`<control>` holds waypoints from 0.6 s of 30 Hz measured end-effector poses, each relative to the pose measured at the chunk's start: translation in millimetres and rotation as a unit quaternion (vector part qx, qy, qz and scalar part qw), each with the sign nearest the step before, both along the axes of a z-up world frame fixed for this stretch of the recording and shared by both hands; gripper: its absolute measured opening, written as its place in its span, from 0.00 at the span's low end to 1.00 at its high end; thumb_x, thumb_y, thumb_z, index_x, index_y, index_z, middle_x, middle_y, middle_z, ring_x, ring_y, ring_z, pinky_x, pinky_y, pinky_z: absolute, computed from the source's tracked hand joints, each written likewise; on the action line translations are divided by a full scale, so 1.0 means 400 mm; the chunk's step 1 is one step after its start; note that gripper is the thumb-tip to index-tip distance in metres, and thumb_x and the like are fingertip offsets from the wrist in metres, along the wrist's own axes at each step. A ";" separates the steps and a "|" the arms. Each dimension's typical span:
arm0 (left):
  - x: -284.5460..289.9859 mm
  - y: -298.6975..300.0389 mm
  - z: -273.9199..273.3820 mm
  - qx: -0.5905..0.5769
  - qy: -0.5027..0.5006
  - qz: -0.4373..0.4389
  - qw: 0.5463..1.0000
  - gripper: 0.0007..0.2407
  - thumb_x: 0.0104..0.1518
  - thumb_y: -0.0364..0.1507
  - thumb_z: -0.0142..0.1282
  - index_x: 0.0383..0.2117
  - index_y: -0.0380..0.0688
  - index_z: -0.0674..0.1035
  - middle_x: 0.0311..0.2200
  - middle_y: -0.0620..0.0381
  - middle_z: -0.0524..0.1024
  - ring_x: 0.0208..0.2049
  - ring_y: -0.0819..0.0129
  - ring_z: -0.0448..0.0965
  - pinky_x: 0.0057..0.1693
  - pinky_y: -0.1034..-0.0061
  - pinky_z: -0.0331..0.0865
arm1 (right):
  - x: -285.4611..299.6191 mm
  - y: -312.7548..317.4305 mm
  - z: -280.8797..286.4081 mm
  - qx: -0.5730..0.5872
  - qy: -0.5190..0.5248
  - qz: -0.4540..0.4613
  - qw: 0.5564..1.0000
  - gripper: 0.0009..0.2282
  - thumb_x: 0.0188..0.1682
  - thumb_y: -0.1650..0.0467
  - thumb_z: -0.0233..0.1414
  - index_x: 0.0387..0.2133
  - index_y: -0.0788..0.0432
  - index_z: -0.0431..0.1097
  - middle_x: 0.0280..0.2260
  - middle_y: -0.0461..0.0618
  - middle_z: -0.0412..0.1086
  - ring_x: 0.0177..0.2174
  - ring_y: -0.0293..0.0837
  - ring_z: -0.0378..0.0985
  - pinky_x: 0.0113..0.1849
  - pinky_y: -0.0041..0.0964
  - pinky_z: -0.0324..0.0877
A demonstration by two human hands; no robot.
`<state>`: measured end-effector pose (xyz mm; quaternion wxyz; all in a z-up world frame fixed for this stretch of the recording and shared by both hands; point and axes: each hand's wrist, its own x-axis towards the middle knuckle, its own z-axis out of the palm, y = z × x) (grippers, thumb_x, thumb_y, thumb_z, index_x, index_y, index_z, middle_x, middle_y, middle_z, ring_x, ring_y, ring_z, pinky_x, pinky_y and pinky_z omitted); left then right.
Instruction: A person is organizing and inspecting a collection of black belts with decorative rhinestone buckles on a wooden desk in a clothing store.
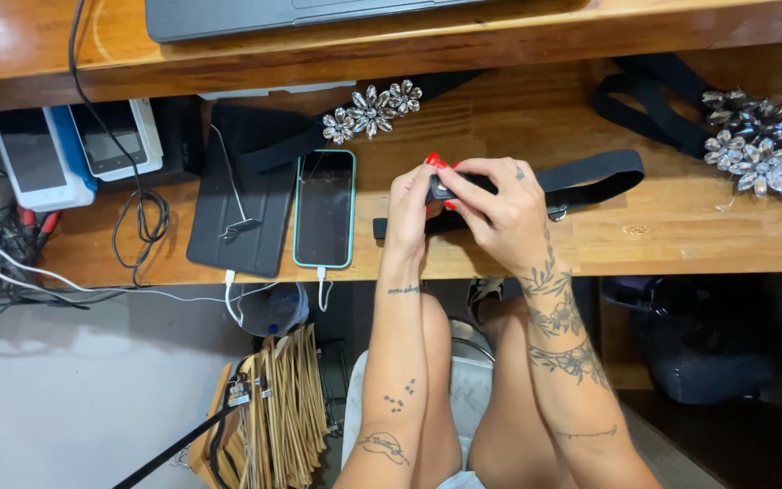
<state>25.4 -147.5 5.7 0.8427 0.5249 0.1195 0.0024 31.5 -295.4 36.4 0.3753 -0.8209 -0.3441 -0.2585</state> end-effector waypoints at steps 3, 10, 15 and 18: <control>-0.012 0.008 0.024 0.005 0.002 0.010 1.000 0.17 0.66 0.41 0.48 0.20 0.51 0.77 0.15 0.73 0.63 0.17 0.92 0.59 0.25 0.98 0.50 | -0.002 0.009 0.007 0.003 0.025 0.022 0.999 0.12 0.55 0.67 0.56 0.51 0.50 0.78 0.43 0.48 0.74 0.40 0.50 0.78 0.45 0.45 0.68; -0.024 0.043 0.013 0.078 -0.063 -0.056 0.993 0.13 0.61 0.37 0.59 0.21 0.47 0.77 0.15 0.70 0.61 0.19 0.88 0.57 0.25 0.93 0.50 | -0.004 0.005 0.012 0.058 0.078 0.040 0.994 0.11 0.56 0.69 0.56 0.50 0.53 0.78 0.44 0.52 0.75 0.42 0.54 0.78 0.45 0.47 0.70; -0.042 0.059 0.123 0.096 -0.078 -0.081 0.989 0.11 0.57 0.31 0.64 0.19 0.47 0.76 0.18 0.68 0.68 0.27 0.85 0.61 0.33 0.93 0.58 | -0.004 -0.003 0.023 0.091 0.181 0.111 0.973 0.11 0.54 0.72 0.57 0.49 0.55 0.77 0.45 0.54 0.75 0.43 0.55 0.77 0.49 0.48 0.69; -0.040 0.083 0.029 0.138 -0.083 -0.097 0.982 0.09 0.56 0.29 0.66 0.20 0.46 0.78 0.18 0.69 0.70 0.28 0.85 0.63 0.36 0.91 0.60 | -0.013 0.004 0.048 0.111 0.236 0.122 0.958 0.12 0.53 0.74 0.57 0.49 0.59 0.76 0.44 0.56 0.75 0.43 0.56 0.77 0.50 0.50 0.68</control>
